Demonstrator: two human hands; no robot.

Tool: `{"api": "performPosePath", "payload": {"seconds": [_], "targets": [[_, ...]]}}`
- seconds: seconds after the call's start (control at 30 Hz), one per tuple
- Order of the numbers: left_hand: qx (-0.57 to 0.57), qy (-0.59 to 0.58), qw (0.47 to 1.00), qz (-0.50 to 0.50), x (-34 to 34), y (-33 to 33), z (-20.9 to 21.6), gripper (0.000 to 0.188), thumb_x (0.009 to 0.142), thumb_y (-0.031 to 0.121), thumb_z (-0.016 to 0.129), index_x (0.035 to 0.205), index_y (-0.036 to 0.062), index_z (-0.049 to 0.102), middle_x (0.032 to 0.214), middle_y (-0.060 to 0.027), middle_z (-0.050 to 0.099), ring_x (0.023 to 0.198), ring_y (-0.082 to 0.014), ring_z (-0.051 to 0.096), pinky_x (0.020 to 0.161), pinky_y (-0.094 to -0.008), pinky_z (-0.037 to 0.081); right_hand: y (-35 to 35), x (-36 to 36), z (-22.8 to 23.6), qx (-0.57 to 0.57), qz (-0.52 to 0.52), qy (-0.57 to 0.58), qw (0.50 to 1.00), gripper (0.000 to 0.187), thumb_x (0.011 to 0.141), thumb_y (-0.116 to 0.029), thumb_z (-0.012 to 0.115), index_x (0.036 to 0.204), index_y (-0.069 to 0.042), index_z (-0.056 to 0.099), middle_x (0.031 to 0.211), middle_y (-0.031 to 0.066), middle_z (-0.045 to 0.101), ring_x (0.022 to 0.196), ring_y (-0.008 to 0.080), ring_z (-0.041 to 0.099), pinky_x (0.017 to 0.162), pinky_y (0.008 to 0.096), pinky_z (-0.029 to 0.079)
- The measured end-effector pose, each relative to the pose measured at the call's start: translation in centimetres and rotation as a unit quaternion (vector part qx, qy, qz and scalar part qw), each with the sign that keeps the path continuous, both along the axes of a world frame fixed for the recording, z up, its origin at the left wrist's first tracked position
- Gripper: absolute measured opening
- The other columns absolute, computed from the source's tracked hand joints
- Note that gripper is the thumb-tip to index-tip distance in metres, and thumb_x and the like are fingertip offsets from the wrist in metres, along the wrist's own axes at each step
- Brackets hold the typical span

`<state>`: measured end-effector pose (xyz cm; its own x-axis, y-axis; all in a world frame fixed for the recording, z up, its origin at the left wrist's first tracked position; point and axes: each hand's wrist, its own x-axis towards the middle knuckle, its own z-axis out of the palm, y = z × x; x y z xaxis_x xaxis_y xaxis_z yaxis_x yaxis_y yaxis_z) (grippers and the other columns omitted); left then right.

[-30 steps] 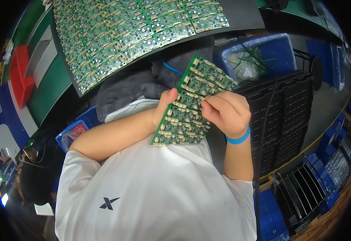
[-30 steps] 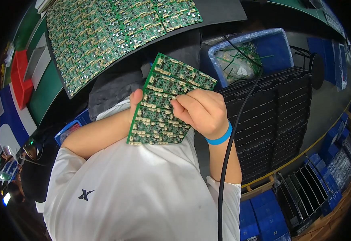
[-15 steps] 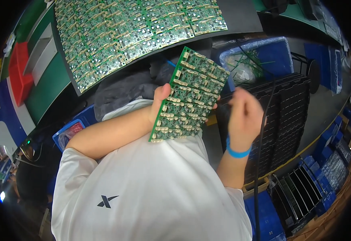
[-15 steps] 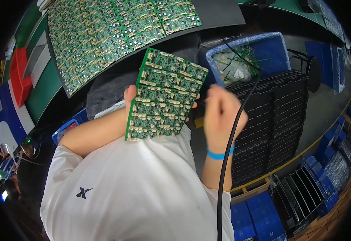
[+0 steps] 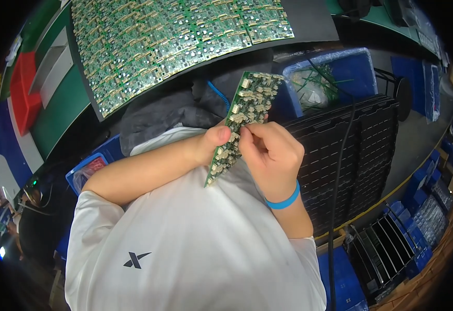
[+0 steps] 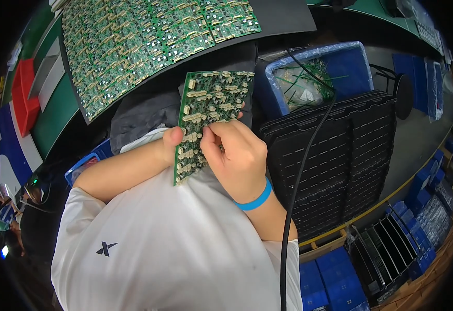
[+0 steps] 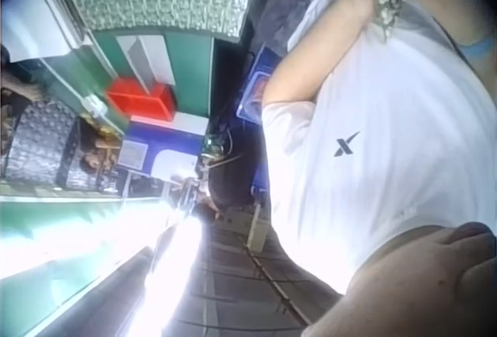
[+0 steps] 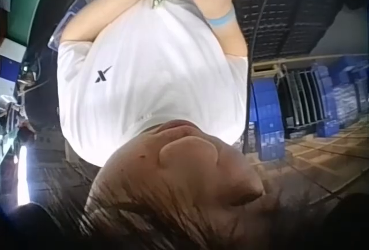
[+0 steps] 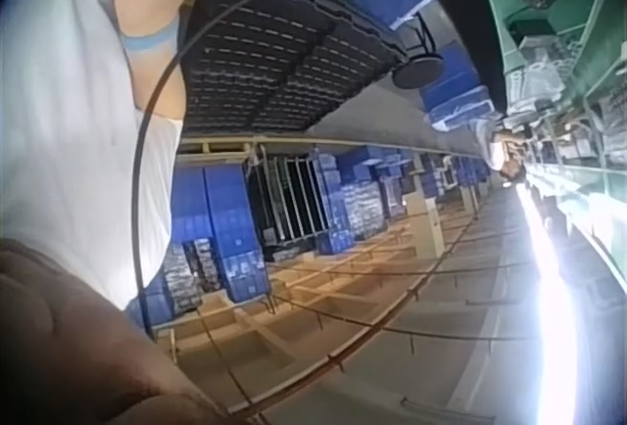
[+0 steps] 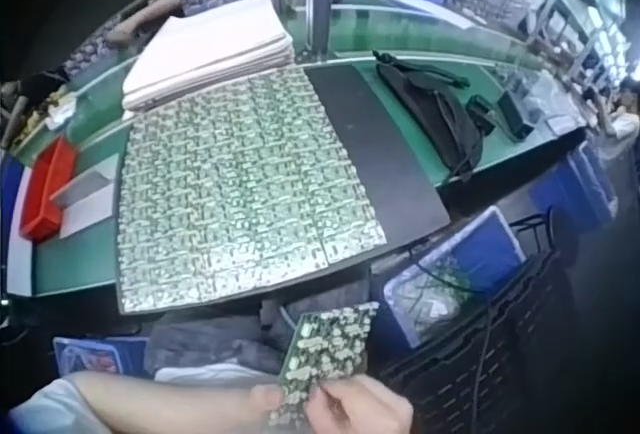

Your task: Testing and inspecting electronic circuit boards on an assembly line using a probe and anti-static equipment.

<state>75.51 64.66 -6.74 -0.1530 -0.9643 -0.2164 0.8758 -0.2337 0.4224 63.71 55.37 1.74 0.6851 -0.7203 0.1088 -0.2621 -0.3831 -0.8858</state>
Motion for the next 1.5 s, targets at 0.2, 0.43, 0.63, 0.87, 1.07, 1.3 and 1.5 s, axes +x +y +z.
{"api": "performPosePath", "payload": {"seconds": [0.2,0.43,0.63,0.87,1.07,1.3,1.5], "targets": [[-0.014,-0.05,0.998,0.03,0.2,-0.1,0.6,0.106,0.078,0.073,0.071,0.15,0.0035,0.036,0.137,-0.0092,0.05,0.129,-0.0206,0.049,0.112,-0.0378,0.038,0.0,0.1,-0.2,0.083,-0.05,0.004,0.995,0.007,0.078,0.005,0.076,0.08,0.002,0.069,0.068,0.0085,0.065,0.054,0.0151,0.062,0.052,0.0268,0.048],[0.057,-0.027,0.998,0.018,0.5,-0.2,0.4,0.11,0.07,0.077,0.068,0.153,0.0094,0.042,0.143,-0.0031,0.053,0.125,-0.0169,0.05,0.104,-0.0324,0.04,-2.3,-1.5,0.2,0.097,-0.272,0.088,0.953,0.011,0.086,0.003,0.072,0.097,0.003,0.074,0.076,-0.0015,0.068,0.066,0.004,0.058,0.06,0.018,0.045],[0.045,0.052,0.998,-0.005,0.3,0.0,0.7,0.103,0.072,0.071,0.07,0.149,0.0077,0.044,0.136,-0.0064,0.057,0.12,-0.0185,0.056,0.105,-0.0345,0.043,-2.3,-0.3,-0.6,-0.017,-0.013,-0.043,0.999,0.025,0.077,0.006,0.08,0.1,0.002,0.072,0.078,0.0074,0.066,0.053,0.0098,0.055,0.047,0.0233,0.04],[0.001,0.078,0.997,-0.026,0.2,0.4,-0.3,0.093,0.08,0.068,0.064,0.145,0.0048,0.046,0.136,-0.009,0.058,0.124,-0.0188,0.057,0.108,-0.0357,0.043,-2.2,0.6,-1.7,0.019,0.032,-0.069,0.997,0.017,0.076,0.009,0.078,0.09,0.002,0.073,0.076,0.0077,0.066,0.057,0.0141,0.06,0.047,0.0253,0.043],[0.018,0.078,0.995,-0.057,0.6,0.3,0.3,0.092,0.081,0.068,0.063,0.145,0.0037,0.048,0.135,-0.0078,0.06,0.12,-0.0179,0.058,0.105,-0.0349,0.044,-3.3,0.3,-2.4,-0.189,0.077,-0.104,0.973,0.02,0.068,0.008,0.08,0.084,0.0,0.071,0.072,0.0074,0.065,0.057,0.018,0.062,0.05,0.0287,0.049],[0.018,0.046,0.999,-0.015,0.1,-0.4,0.2,0.088,0.082,0.066,0.063,0.145,0.004,0.051,0.134,-0.0045,0.061,0.116,-0.0153,0.057,0.1,-0.0309,0.044,-4.7,-2.7,-2.0,-0.182,-0.214,0.032,0.959,0.016,0.085,0.005,0.074,0.1,-0.001,0.073,0.081,0.0046,0.069,0.063,0.0077,0.058,0.056,0.0207,0.046],[0.014,0.082,0.995,-0.05,0.2,0.1,0.0,0.082,0.088,0.065,0.058,0.143,0.0038,0.051,0.134,-0.0084,0.061,0.12,-0.018,0.058,0.105,-0.0343,0.044,-2.0,-0.4,-1.6,-0.176,-0.016,-0.077,0.981,0.022,0.074,0.005,0.082,0.094,-0.001,0.074,0.08,0.0099,0.067,0.061,0.0201,0.065,0.053,0.0299,0.052]]}}
